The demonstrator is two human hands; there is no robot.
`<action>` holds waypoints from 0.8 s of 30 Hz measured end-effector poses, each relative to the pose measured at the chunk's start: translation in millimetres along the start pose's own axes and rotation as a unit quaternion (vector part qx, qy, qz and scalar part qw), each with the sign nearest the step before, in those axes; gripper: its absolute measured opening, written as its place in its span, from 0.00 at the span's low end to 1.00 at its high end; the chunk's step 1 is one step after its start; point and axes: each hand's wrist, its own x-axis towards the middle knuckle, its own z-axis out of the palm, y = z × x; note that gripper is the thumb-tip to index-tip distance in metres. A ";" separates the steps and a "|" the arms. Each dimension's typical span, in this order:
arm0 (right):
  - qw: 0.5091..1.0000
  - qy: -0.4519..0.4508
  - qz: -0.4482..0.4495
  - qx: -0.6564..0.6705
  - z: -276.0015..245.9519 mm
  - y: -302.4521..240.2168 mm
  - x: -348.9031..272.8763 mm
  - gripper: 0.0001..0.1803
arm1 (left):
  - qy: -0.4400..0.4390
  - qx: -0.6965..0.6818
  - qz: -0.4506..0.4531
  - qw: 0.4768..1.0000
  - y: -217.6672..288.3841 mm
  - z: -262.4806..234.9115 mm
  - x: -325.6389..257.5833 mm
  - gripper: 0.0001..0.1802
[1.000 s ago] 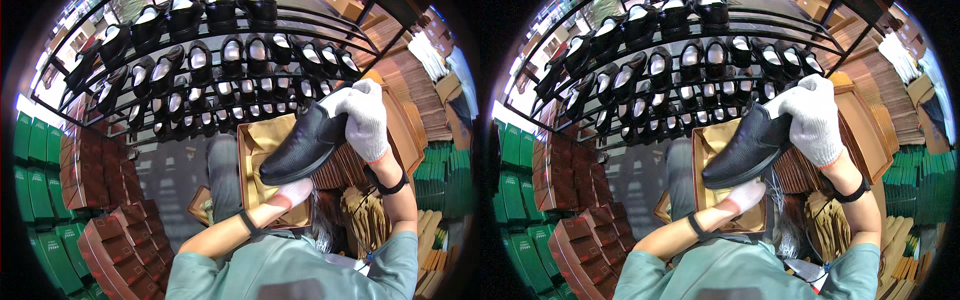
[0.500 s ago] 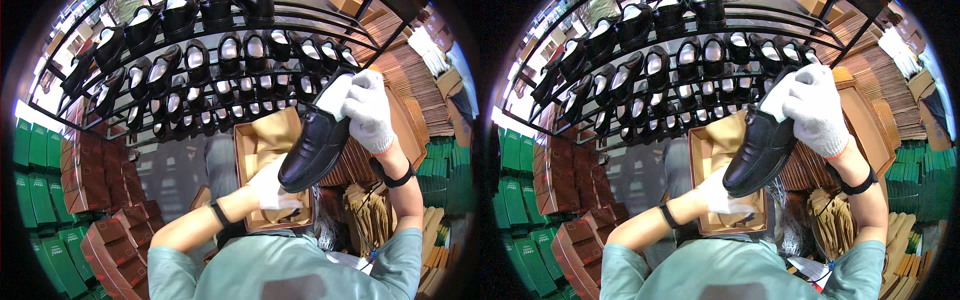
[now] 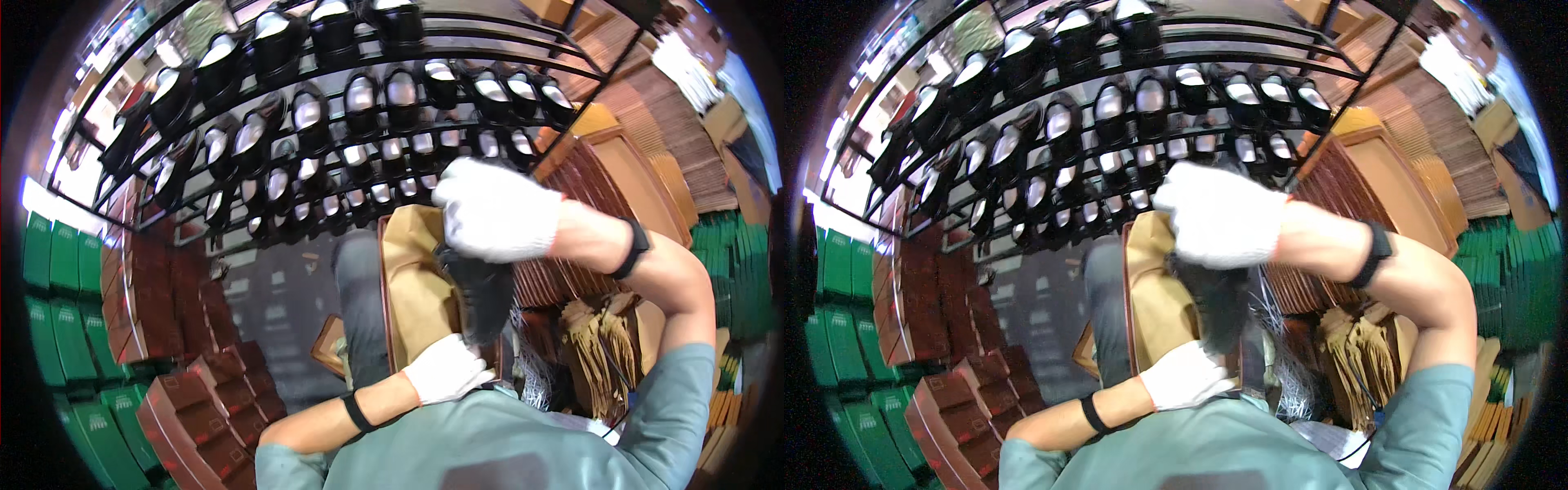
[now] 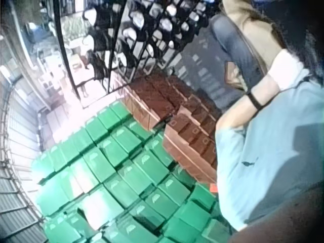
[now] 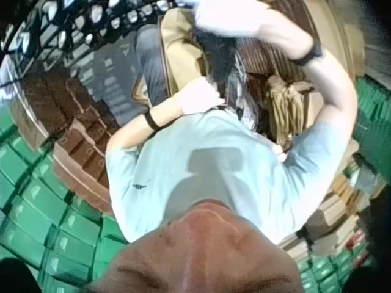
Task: Packing finished shoes into boxes, wrapping them in paper and stacking the boxed shoes.
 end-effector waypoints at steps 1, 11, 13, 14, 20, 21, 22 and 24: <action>0.988 -0.059 0.079 0.116 31.9 -7.2 -0.5 0.07 | -0.058 0.011 0.007 0.998 -1.8 -10.7 0.8 0.26; 0.834 0.216 0.479 -0.171 8.6 -41.6 -181.2 0.31 | 0.229 0.096 -0.087 0.965 -28.0 -101.1 32.7 0.28; 0.772 0.042 0.615 -0.157 10.6 -46.9 -261.6 0.35 | 0.090 0.158 -0.144 0.973 -71.1 -91.2 42.7 0.40; 0.784 0.010 0.615 -0.086 10.9 -44.4 -296.4 0.35 | 0.067 0.174 -0.148 0.971 -86.1 -78.3 44.5 0.41; 0.796 0.005 0.569 -0.209 -63.5 -65.7 -302.6 0.27 | 0.221 0.139 -0.163 0.952 -49.6 -79.6 29.6 0.36; 0.808 0.150 0.504 -0.265 -67.0 -73.1 -286.7 0.20 | 0.267 0.103 -0.211 0.935 -40.8 -72.4 6.6 0.39; 0.766 0.266 0.566 -0.151 -75.8 -88.2 -254.1 0.12 | 0.295 -0.058 -0.289 0.909 -27.3 -64.2 -15.7 0.44; 0.659 0.426 0.610 0.112 -59.4 -118.5 -232.2 0.07 | 0.326 -0.219 -0.354 0.849 1.6 -45.9 -59.4 0.50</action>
